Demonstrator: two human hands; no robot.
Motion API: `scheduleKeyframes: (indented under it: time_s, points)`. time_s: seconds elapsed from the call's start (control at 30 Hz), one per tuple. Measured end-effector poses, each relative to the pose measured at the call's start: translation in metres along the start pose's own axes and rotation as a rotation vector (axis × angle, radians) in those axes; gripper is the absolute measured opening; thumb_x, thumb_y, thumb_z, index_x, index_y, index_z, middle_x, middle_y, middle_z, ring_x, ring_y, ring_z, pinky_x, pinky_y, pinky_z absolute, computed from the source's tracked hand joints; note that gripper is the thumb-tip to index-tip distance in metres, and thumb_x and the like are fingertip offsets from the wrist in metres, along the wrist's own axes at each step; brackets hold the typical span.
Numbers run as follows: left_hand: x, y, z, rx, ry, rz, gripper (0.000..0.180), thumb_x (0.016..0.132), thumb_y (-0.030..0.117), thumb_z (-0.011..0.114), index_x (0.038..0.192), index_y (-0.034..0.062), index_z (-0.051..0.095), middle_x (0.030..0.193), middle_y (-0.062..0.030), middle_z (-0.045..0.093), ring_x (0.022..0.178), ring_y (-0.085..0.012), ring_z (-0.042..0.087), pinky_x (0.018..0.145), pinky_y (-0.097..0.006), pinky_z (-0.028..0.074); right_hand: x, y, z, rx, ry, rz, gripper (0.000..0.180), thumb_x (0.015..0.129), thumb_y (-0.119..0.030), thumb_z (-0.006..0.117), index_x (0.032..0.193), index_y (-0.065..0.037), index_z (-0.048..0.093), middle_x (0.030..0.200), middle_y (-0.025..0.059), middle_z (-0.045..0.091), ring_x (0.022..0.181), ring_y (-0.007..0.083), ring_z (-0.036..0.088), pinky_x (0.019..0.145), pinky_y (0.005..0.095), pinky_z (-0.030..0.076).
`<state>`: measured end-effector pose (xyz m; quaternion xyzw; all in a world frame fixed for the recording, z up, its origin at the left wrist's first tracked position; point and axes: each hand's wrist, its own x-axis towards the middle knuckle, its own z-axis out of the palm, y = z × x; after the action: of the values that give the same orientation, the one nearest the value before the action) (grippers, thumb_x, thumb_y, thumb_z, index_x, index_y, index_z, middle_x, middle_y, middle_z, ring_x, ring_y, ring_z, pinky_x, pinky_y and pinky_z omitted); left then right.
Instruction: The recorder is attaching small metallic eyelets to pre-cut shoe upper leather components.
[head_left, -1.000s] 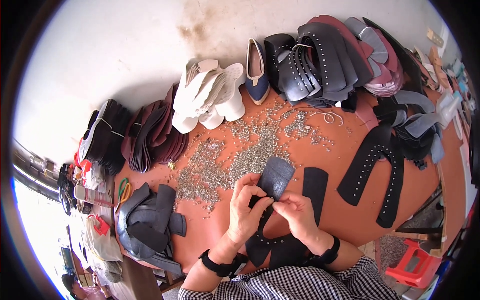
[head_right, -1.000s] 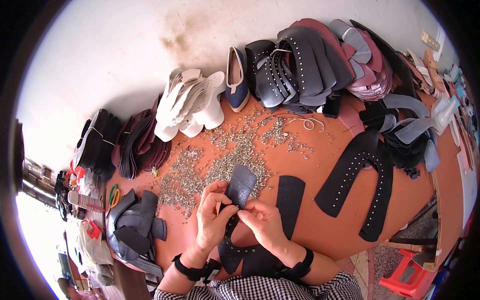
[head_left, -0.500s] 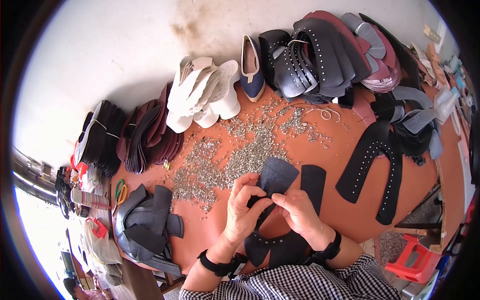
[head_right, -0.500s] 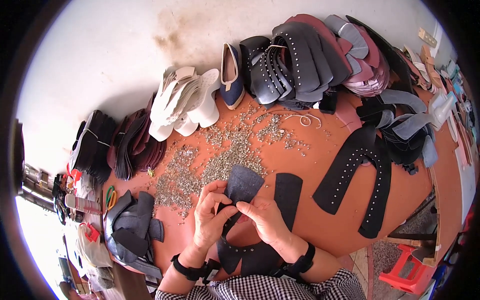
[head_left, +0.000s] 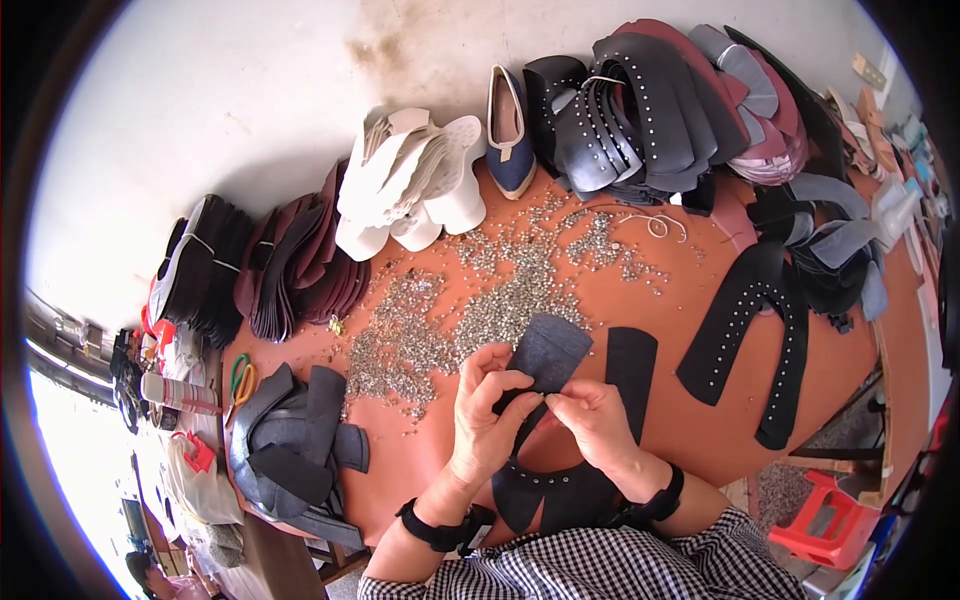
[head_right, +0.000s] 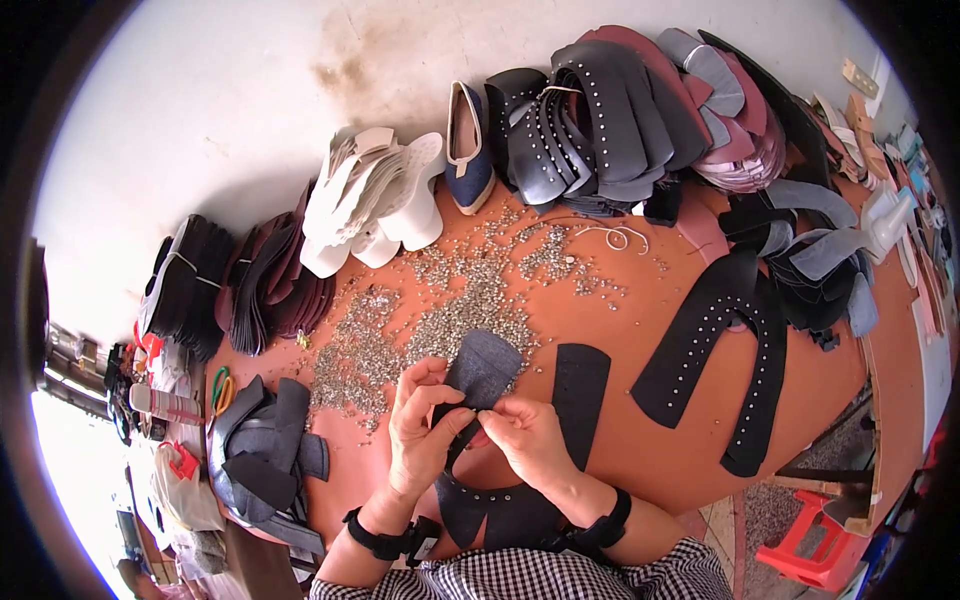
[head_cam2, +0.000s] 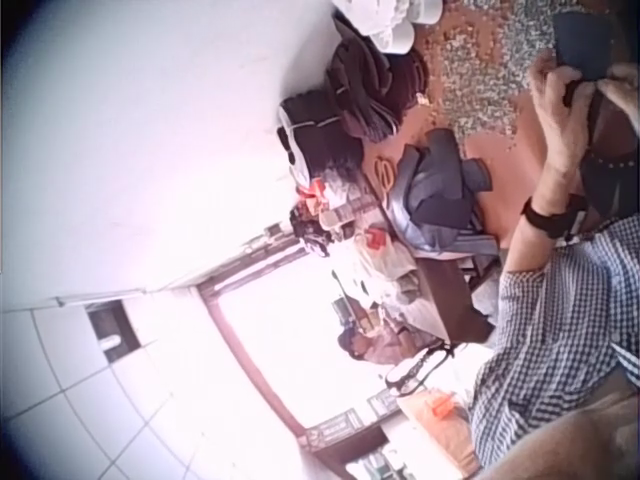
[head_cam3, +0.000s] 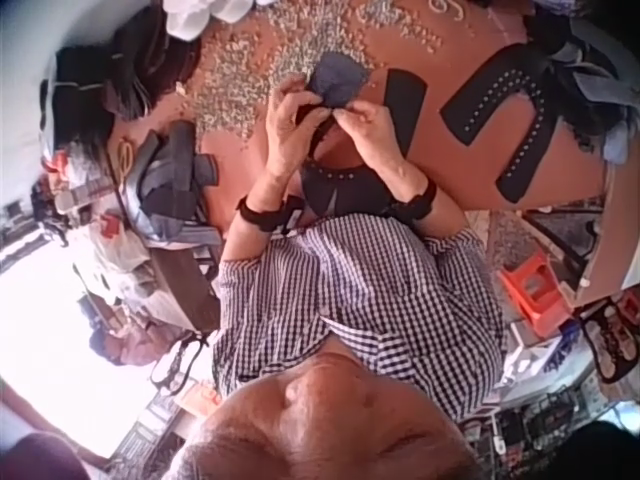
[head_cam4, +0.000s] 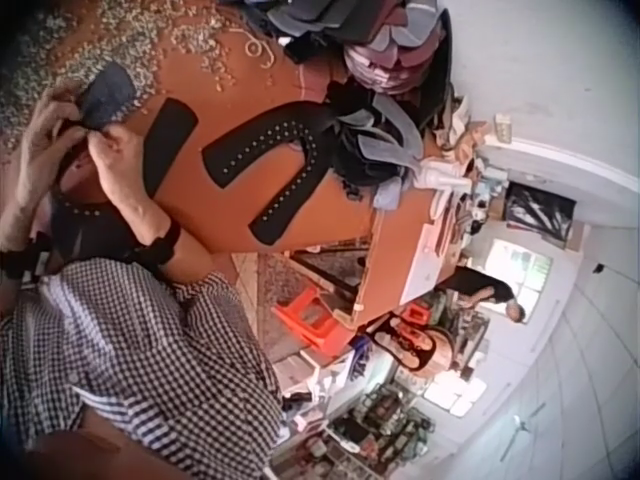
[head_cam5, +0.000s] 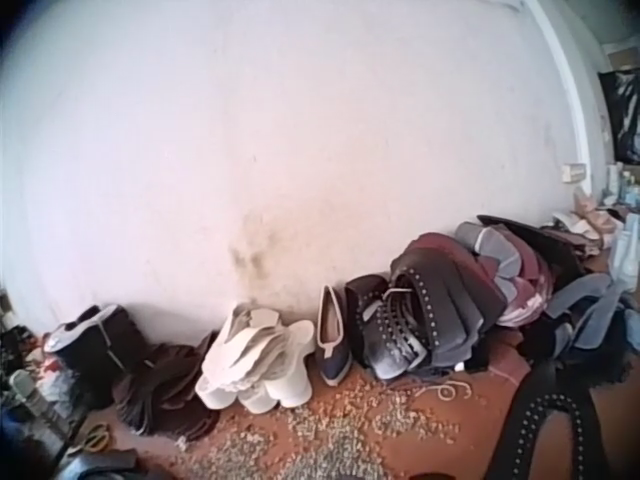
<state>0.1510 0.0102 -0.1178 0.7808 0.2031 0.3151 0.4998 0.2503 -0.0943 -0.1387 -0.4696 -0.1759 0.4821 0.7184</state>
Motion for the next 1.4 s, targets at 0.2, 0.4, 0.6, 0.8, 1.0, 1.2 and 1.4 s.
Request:
scheduleKeyframes:
  time_s: [0.2,0.4,0.6,0.8,1.0,1.2,1.4]
  points:
    - [0.004,0.0,0.003,0.531,0.021,0.404,0.024,0.062,0.0,0.066,0.084,0.0058,0.058,0.11,-0.0145,0.046,0.102,-0.0325,0.046,0.083,-0.041,0.036,0.001,0.0,0.002,0.007,0.022,0.041,0.014,0.085,-0.005,0.05,0.076,0.004,0.057,0.069,0.0074,0.061,0.064,0.0125,0.06,0.062,0.0217,0.049]
    - [0.003,-0.008,0.005,0.433,-0.013,0.322,0.018,0.067,-0.005,0.061,0.081,0.002,0.053,0.109,-0.0162,0.046,0.1,-0.0324,0.047,0.084,-0.04,0.037,0.001,0.001,0.001,0.036,0.024,0.019,0.015,0.084,-0.006,0.053,0.073,0.003,0.057,0.068,0.0064,0.06,0.062,0.0111,0.059,0.06,0.0214,0.048]
    - [0.002,-0.006,0.004,0.18,-0.014,0.129,0.012,0.074,-0.007,0.053,0.082,0.0016,0.051,0.112,-0.0156,0.047,0.096,-0.0222,0.048,0.08,-0.03,0.041,0.0,0.002,0.001,0.078,0.051,0.046,0.015,0.084,-0.006,0.054,0.072,0.002,0.057,0.066,0.0059,0.06,0.062,0.0109,0.059,0.059,0.0209,0.047]
    - [0.003,0.0,0.003,0.231,-0.044,0.09,0.01,0.073,-0.005,0.057,0.08,0.0017,0.054,0.111,-0.0158,0.047,0.095,-0.0239,0.05,0.078,-0.031,0.042,-0.001,0.002,0.0,0.036,0.049,0.033,0.015,0.084,-0.007,0.055,0.073,0.003,0.057,0.067,0.006,0.061,0.062,0.0104,0.059,0.059,0.02,0.046]
    - [0.006,-0.002,-0.001,0.346,-0.069,0.242,0.017,0.068,-0.005,0.064,0.081,0.002,0.055,0.109,-0.0167,0.045,0.096,-0.0286,0.049,0.077,-0.034,0.043,-0.003,-0.003,0.0,-0.148,0.043,0.02,0.015,0.085,-0.008,0.054,0.075,0.002,0.058,0.068,0.004,0.061,0.058,0.006,0.053,0.052,0.0188,0.041]
    - [0.007,-0.005,-0.004,0.355,-0.117,0.281,0.018,0.067,-0.005,0.064,0.081,0.002,0.055,0.108,-0.0162,0.046,0.094,-0.0283,0.049,0.075,-0.033,0.043,-0.004,-0.003,0.0,-0.322,0.046,-0.012,0.014,0.085,-0.008,0.055,0.077,0.003,0.057,0.064,0.0021,0.057,0.054,0.0034,0.048,0.046,0.0196,0.036]
    - [0.003,-0.01,-0.003,0.215,-0.086,0.074,0.018,0.067,-0.005,0.064,0.08,0.0028,0.055,0.109,-0.0148,0.048,0.091,-0.0236,0.051,0.075,-0.031,0.043,-0.005,-0.009,0.005,-0.398,0.059,-0.141,0.011,0.082,-0.005,0.057,0.076,0.003,0.056,0.061,0.0004,0.053,0.052,0.0019,0.044,0.045,0.0198,0.034]
